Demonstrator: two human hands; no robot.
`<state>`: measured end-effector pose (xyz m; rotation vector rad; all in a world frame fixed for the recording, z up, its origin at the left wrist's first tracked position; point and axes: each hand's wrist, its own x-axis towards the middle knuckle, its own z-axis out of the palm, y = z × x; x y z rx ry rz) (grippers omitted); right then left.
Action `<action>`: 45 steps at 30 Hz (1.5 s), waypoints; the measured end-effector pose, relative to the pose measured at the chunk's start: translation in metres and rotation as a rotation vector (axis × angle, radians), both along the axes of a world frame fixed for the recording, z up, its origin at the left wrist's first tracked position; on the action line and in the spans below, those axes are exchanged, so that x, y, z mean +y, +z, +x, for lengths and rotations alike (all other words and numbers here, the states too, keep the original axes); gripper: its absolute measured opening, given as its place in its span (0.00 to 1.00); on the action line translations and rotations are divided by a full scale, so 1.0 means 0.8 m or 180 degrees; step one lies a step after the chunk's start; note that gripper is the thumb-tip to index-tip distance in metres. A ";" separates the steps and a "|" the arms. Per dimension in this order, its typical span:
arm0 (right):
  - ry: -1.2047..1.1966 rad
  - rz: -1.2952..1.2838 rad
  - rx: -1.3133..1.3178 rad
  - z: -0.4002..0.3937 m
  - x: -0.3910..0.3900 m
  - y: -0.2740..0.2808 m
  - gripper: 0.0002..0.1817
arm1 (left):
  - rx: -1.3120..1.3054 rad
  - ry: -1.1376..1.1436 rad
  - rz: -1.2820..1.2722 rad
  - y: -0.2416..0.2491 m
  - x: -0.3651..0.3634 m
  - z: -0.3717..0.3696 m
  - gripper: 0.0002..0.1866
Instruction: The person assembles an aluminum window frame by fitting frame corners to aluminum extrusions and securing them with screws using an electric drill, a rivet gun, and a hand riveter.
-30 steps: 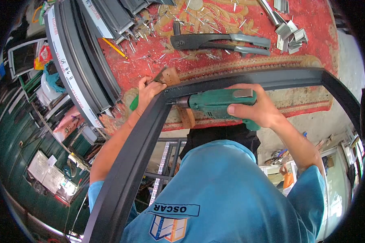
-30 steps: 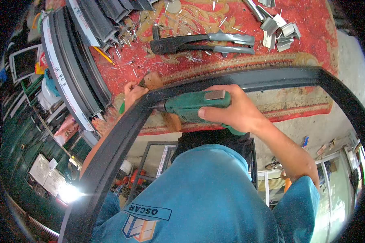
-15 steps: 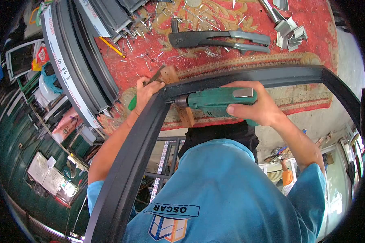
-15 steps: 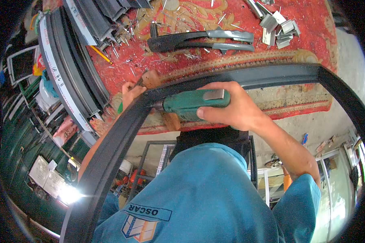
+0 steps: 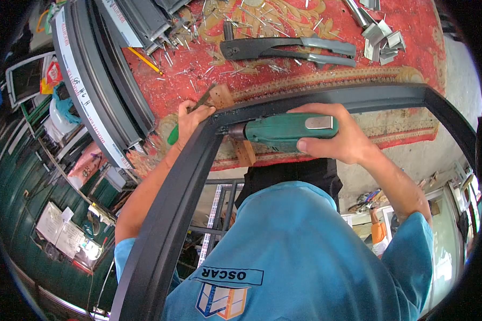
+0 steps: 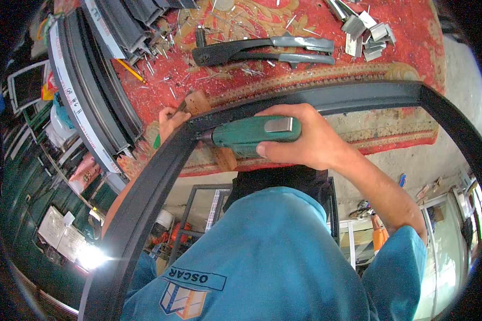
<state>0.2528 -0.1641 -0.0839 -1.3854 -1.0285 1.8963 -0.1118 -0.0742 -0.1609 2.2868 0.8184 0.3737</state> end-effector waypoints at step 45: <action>-0.0089 -0.0166 0.0058 0.011 0.002 0.012 0.32 | 0.0872 0.1167 -0.1063 -0.010 -0.002 -0.009 0.06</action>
